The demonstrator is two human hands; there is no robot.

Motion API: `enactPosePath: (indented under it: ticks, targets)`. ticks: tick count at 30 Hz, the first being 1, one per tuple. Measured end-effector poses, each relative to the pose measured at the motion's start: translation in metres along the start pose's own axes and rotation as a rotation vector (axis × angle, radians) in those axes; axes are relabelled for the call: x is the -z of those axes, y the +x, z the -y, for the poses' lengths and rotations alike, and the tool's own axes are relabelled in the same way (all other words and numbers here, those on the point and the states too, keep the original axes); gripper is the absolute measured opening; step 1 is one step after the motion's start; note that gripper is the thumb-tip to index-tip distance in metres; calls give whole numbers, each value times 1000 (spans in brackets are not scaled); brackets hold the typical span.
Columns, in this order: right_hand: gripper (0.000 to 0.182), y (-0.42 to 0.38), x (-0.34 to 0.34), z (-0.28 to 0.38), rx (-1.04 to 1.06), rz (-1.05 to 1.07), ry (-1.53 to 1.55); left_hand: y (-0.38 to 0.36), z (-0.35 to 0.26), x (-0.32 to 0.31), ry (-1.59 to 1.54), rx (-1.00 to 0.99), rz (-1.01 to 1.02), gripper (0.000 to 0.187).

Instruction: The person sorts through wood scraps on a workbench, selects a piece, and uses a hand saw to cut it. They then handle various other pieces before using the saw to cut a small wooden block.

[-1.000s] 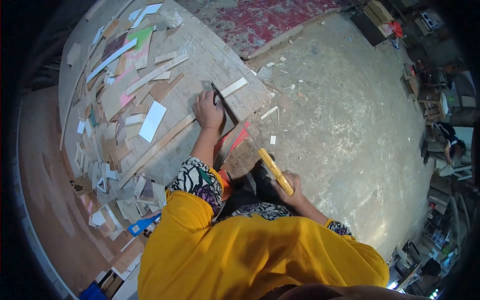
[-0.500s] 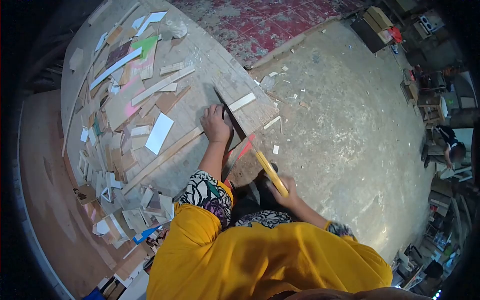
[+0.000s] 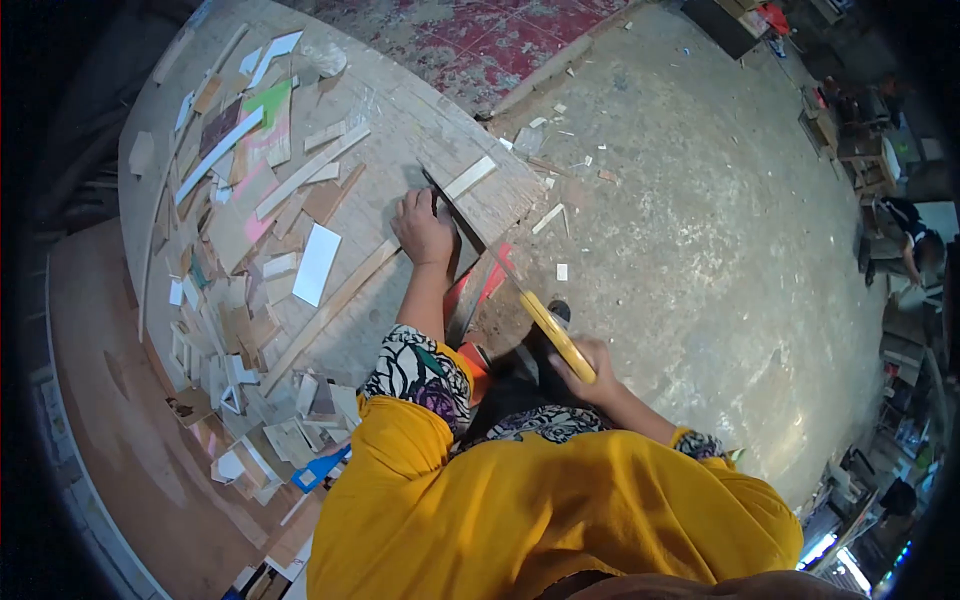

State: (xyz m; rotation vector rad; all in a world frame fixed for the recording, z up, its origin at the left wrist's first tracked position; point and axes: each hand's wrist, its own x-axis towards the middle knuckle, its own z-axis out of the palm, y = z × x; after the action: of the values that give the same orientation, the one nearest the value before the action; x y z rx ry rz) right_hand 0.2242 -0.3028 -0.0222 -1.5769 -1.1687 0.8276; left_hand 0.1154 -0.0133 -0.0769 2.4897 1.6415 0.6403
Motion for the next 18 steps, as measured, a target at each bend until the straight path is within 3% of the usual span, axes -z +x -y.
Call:
enactPosePath:
  ticks: [4, 7, 10, 15, 18]
  targets:
    - [11, 2, -1, 11, -49, -12, -15, -1, -3, 6, -33, -18, 3, 26]
    - [14, 70, -28, -12, -50, -10, -41, -6, -10, 8, -128, -104, 43, 25]
    - [14, 89, -44, -11, -30, -12, -21, 0, -3, 4, -50, -48, 16, 25]
    - [15, 27, -21, 0, -4, -50, 5, -8, -4, 5, -60, -79, 21, 25]
    - [15, 54, -27, 5, 26, -109, 1, -3, -2, 4, -89, -94, 57, 26]
